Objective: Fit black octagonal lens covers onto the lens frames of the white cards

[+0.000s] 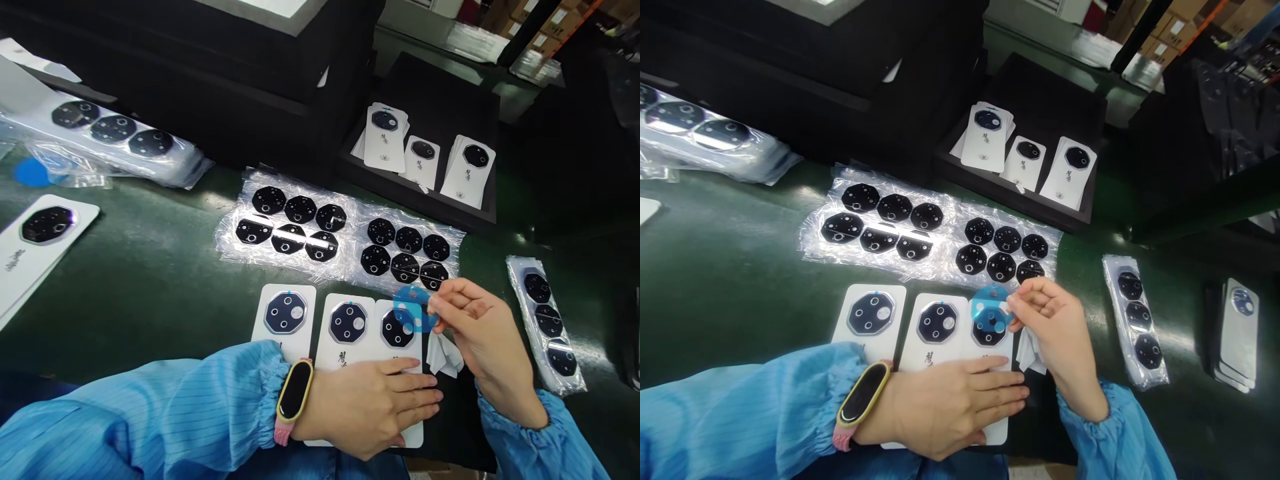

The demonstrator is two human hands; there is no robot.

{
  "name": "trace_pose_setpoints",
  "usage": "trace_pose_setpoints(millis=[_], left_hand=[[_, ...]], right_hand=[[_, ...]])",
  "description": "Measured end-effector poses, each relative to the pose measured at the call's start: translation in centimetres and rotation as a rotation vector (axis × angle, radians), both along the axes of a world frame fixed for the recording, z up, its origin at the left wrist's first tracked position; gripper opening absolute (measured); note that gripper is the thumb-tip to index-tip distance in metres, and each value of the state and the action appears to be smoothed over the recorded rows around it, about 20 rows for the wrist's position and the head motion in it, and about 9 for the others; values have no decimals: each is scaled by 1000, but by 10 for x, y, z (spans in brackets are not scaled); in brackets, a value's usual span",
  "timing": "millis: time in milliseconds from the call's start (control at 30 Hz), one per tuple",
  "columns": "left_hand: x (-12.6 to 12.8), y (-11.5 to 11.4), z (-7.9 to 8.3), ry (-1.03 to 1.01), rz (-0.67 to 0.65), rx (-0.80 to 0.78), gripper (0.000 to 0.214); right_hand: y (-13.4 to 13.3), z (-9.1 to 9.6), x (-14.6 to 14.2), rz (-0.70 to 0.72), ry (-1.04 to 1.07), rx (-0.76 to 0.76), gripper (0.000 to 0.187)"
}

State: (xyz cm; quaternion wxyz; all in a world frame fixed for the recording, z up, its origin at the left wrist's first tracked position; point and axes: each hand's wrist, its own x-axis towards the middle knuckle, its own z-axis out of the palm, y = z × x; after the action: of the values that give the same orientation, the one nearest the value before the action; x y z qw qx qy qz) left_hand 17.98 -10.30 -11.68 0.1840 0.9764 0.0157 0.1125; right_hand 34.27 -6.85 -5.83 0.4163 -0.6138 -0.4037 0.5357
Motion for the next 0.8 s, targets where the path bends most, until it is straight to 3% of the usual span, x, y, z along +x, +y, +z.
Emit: trace_pose_setpoints(millis=[167,267,433,500,667,800], left_hand=[[-1,-2,0,9,0,-5,50],[-2,-3,-1,8,9,0,49],[-2,-4,-4,-28,29,35,48],[-2,-5,-5,-47,36,46,48],[-2,-4,-5,-85,45,44,48],[-3,-5,-5,-62,36,47,49]], right_hand=[[-7,6,33,-165,-327,108,26],[-20,1,57,-290,-526,94,28],[-38,-14,80,-230,-804,54,39],[-41,-19,79,-178,-984,158,45],[-46,-24,71,13,-1374,622,47],[-48,-16,66,1,-1458,728,35]])
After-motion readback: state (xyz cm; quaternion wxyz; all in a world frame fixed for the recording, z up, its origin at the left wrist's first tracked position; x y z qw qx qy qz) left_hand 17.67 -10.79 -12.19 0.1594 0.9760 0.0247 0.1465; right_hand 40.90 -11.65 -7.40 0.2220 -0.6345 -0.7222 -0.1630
